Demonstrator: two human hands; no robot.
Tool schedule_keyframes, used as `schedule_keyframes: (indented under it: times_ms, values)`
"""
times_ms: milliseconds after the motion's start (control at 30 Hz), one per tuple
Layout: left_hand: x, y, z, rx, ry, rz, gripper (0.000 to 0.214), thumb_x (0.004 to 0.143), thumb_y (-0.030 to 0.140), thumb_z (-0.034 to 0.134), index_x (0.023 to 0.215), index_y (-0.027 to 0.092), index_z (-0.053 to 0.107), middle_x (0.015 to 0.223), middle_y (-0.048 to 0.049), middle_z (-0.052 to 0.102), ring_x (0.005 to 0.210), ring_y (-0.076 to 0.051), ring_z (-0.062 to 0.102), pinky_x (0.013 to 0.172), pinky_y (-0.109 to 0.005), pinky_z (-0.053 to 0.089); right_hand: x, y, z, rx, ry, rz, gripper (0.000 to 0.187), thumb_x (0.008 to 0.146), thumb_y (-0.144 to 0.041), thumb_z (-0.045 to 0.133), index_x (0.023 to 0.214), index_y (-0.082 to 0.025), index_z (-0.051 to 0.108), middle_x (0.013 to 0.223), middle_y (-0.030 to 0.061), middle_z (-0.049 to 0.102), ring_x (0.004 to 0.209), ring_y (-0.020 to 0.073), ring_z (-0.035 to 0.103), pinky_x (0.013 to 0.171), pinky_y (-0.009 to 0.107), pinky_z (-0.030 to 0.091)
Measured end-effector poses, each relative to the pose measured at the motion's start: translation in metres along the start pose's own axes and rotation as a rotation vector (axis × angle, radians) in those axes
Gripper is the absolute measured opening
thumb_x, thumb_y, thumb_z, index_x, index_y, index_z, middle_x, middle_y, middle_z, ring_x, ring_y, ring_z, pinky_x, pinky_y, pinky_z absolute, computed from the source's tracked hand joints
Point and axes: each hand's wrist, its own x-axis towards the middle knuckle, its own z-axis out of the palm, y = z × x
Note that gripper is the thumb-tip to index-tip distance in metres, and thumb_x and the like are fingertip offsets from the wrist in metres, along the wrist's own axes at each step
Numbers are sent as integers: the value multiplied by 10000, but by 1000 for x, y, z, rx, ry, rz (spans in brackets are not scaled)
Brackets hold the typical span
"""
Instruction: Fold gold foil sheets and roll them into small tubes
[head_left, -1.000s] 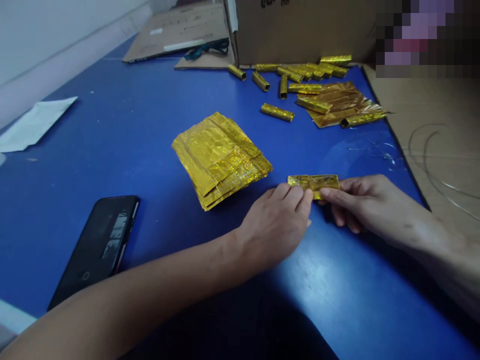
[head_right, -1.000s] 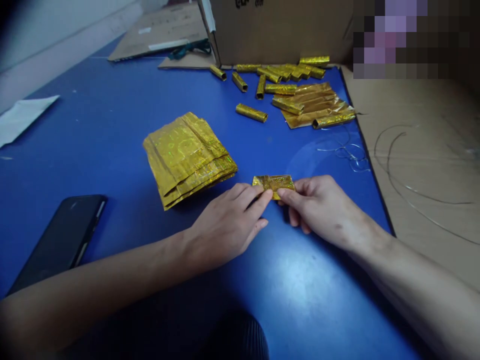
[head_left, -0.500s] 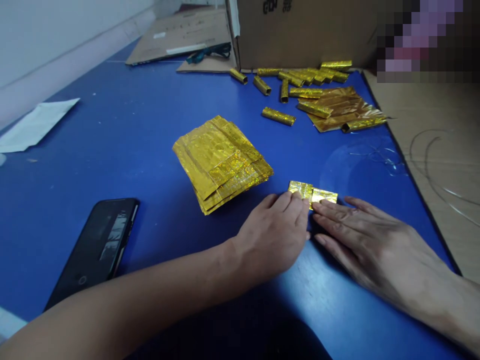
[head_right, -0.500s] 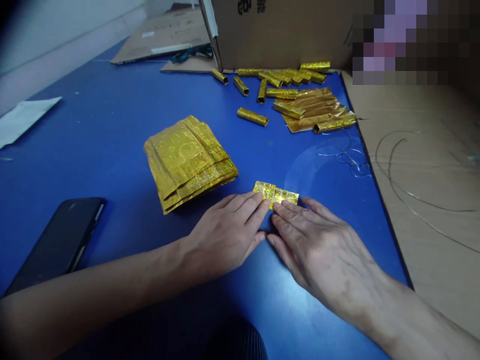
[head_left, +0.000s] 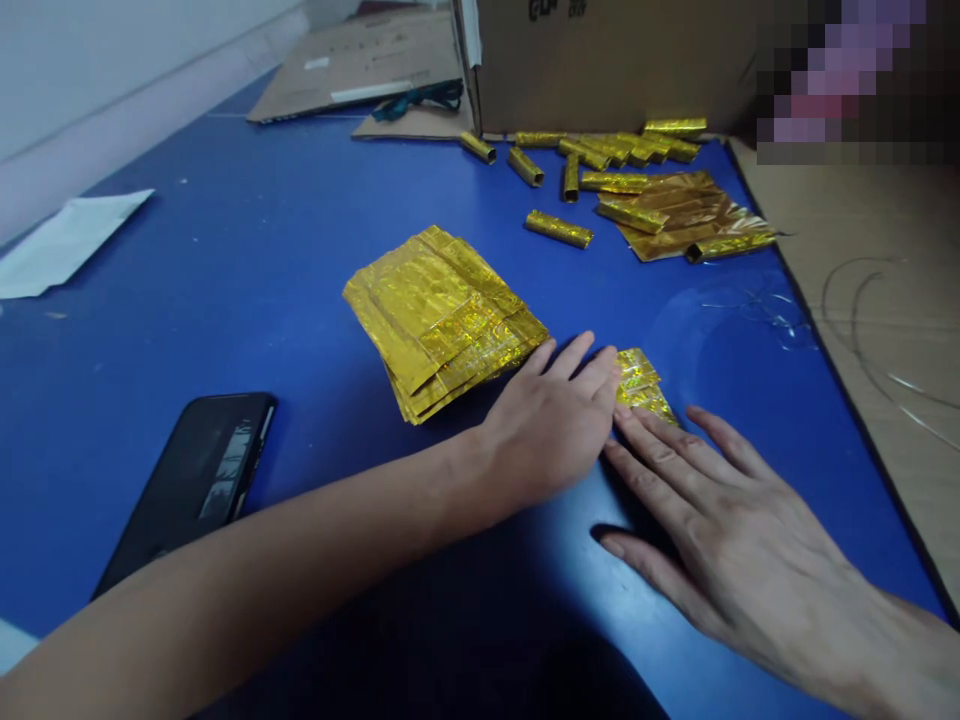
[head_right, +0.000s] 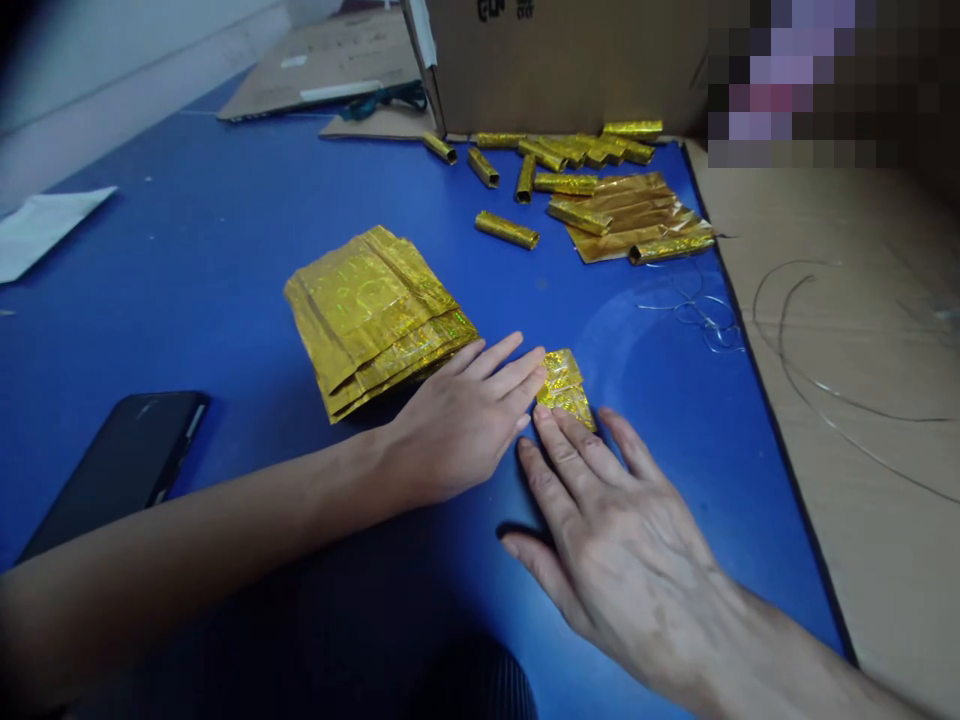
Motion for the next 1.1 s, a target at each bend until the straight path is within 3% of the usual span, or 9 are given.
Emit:
schedule_keyframes:
  times_ms: [300, 567, 700, 800, 933, 1100]
  values:
    - [2, 0, 2, -11, -24, -12, 410, 856, 240, 348, 1224, 69, 403, 1301, -119, 389, 1200, -269, 314, 979, -422, 227, -3, -10, 0, -20, 36, -24, 523, 812, -432, 404, 1073, -11, 574, 1135, 228, 538, 1098, 338, 454, 942, 544, 281]
    - [7, -3, 0, -161, -52, -17, 390, 865, 246, 346, 1219, 88, 388, 1329, -109, 348, 1226, -242, 282, 986, -423, 218, -2, -3, -5, 113, 16, -82, 444, 793, -366, 479, 1139, -94, 534, 1194, 212, 502, 1110, 304, 456, 925, 535, 321]
    - [14, -11, -1, -299, -73, 7, 343, 852, 274, 401, 1152, 115, 446, 1301, -81, 398, 1225, -220, 289, 987, -415, 221, -2, -4, -10, 318, 59, -115, 318, 775, -268, 528, 1055, -124, 575, 1126, 152, 573, 1062, 238, 512, 971, 456, 320]
    - [16, -16, 0, -333, -49, 30, 362, 808, 275, 488, 1138, 127, 466, 1295, -102, 391, 1215, -227, 292, 972, -409, 237, 0, 7, -14, 422, 178, -93, 201, 776, -163, 525, 965, -147, 592, 986, 86, 648, 947, 185, 582, 977, 390, 340]
    - [15, -18, -2, -287, -3, 74, 283, 768, 270, 530, 1033, 175, 557, 1126, -108, 463, 1026, -233, 421, 848, -364, 341, 6, 33, -12, 369, 280, 92, 145, 778, -148, 523, 895, -171, 605, 909, 68, 648, 883, 201, 583, 890, 404, 403]
    - [16, -15, -10, -186, -46, 176, 203, 784, 142, 420, 903, 176, 582, 824, -68, 491, 760, -186, 441, 681, -303, 362, 8, 52, 1, 283, 223, 76, 167, 769, -186, 548, 917, -173, 624, 911, 85, 608, 857, 225, 547, 770, 415, 441]
